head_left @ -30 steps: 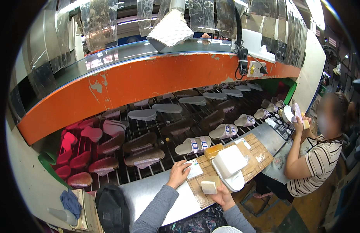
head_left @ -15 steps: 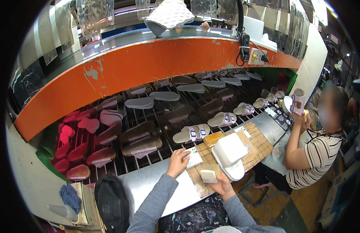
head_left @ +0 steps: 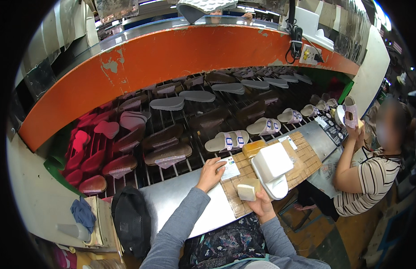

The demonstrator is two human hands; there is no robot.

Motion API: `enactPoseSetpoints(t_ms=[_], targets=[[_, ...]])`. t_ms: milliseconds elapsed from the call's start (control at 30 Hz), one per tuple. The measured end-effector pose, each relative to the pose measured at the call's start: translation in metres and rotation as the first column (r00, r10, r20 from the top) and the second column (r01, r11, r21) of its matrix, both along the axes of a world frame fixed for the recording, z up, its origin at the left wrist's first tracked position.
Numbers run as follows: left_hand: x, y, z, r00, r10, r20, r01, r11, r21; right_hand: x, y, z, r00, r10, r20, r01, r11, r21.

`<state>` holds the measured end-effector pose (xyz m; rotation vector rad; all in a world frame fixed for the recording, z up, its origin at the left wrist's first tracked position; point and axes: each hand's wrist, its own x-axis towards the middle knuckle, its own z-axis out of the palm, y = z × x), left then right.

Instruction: The person smooths the soles of slippers using a sanding block, handling each slipper one at a time. They pick up a slipper, rub the sole with the block, and place it back on the rack, repeating the process for multiple slippers.

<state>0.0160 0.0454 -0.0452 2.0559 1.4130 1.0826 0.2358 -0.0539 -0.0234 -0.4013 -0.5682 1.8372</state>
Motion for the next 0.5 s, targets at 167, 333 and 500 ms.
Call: enactPoseSetpoints(t_ms=[167,333,500], targets=[[0.002,0.016,0.012,0.974,0.158,0.162,-0.172,0.982,0.078,0.001,-0.001,-0.002,1.0,-0.009,0.012,0.009,1.0,0.0],[0.012,0.067,0.015,0.895,0.413,0.169,-0.421,0.907,0.014,0.003,0.0,-0.016,1.0,-0.003,-0.026,0.004,1.0,0.018],[0.028,0.092,-0.008,0.931,0.344,-0.123,-0.348,0.938,-0.006,0.009,-0.002,-0.03,1.0,0.007,0.005,-0.007,1.0,0.007]])
